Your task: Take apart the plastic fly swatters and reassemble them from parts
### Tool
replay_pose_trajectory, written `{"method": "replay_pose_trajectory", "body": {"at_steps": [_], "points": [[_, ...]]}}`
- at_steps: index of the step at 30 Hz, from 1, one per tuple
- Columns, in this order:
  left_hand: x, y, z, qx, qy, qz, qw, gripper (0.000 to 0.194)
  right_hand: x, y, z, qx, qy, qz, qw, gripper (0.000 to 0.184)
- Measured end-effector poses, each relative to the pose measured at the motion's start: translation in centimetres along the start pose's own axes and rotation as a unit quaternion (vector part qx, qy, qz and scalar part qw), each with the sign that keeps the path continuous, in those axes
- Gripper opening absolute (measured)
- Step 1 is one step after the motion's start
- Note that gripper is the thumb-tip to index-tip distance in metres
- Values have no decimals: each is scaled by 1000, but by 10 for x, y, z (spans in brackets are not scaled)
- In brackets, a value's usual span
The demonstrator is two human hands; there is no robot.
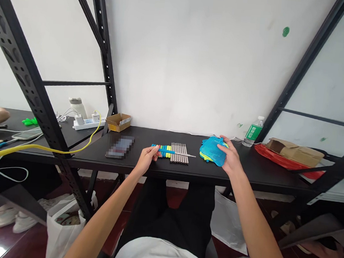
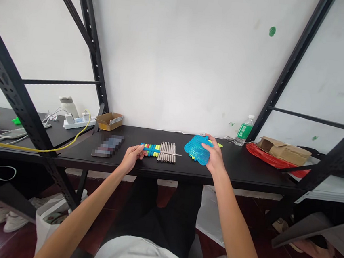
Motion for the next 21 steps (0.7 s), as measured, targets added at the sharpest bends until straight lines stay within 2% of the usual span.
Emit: {"method": "replay_pose_trajectory", "body": {"at_steps": [3, 6, 9, 11, 13, 15, 19, 21], "points": [[0, 1, -1, -7, -1, -1, 1000, 45, 2, 6, -6, -21, 14, 35, 999, 57], [0, 1, -1, -12, 0, -1, 1000, 45, 1, 10, -11, -7, 16, 60, 998, 38], [1, 2, -3, -12, 0, -2, 1000, 45, -2, 9, -15, 47, -23, 0, 999, 27], [1, 3, -4, -11, -2, -3, 1000, 45, -4, 7, -16, 87, -37, -59, 994, 28], [2, 3, -5, -12, -4, -2, 1000, 45, -4, 7, -14, 101, -33, -85, 991, 29], [2, 3, -5, -15, -4, -3, 1000, 45, -2, 8, -8, 93, -31, -56, 994, 26], [2, 2, -4, -21, -1, -4, 1000, 45, 6, 12, 11, 102, -59, 79, 990, 31], [2, 2, -4, -25, 2, -1, 1000, 45, 7, 11, 18, 118, -74, 80, 987, 40]]}}
Point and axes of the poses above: each hand's wrist, its own x-axis towards the middle knuckle, its own y-axis out of the back of the hand, z = x × y, the point moved 1 cm from there along x, towards the middle knuckle, and after that the axes turned 1 degree about y, right-handed, at the moved point
